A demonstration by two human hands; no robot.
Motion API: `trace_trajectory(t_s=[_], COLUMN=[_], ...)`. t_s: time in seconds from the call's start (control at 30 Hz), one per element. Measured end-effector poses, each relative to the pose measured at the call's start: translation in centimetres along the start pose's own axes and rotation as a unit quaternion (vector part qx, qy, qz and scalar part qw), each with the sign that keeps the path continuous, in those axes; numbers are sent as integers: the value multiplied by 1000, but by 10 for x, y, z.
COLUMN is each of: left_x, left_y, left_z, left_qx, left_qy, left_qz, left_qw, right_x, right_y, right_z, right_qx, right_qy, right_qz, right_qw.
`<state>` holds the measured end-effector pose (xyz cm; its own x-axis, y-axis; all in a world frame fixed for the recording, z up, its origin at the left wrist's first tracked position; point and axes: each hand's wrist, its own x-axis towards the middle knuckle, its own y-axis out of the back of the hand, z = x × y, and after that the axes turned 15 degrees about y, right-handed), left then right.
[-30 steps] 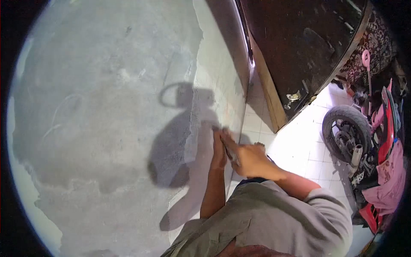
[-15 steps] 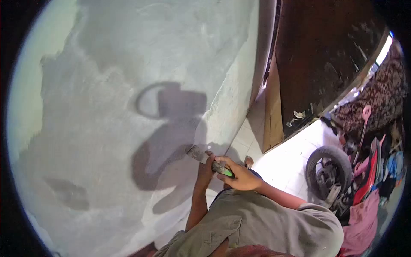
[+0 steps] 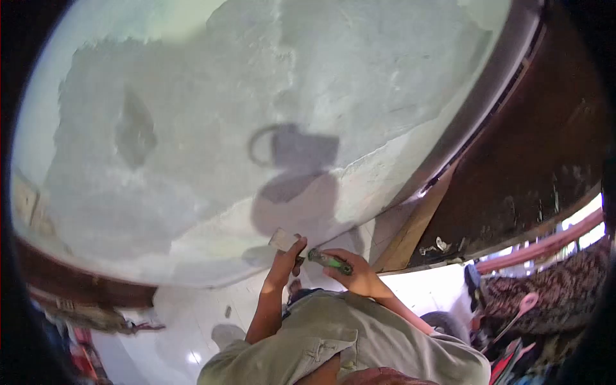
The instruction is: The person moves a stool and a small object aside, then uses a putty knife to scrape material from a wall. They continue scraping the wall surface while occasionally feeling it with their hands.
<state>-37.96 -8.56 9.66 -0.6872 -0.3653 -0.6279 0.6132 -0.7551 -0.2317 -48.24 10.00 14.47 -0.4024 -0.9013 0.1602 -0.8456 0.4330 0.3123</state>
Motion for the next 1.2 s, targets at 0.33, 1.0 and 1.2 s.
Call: trace_trajectory(t_s=[0.33, 1.0, 1.2], left_x=[-42, -64, -87], left_y=[-70, -5, 44], left_z=[-74, -44, -48], left_qx=[-227, 21, -38], left_qy=[9, -105, -99], left_qz=[70, -204, -63], left_qw=[971, 973, 992], right_x=[-54, 75, 118], right_y=[50, 0, -22], right_z=[25, -73, -94], right_qx=[123, 452, 223], right_qy=[19, 344, 476], right_qz=[141, 66, -7], right_qw=[982, 821, 851])
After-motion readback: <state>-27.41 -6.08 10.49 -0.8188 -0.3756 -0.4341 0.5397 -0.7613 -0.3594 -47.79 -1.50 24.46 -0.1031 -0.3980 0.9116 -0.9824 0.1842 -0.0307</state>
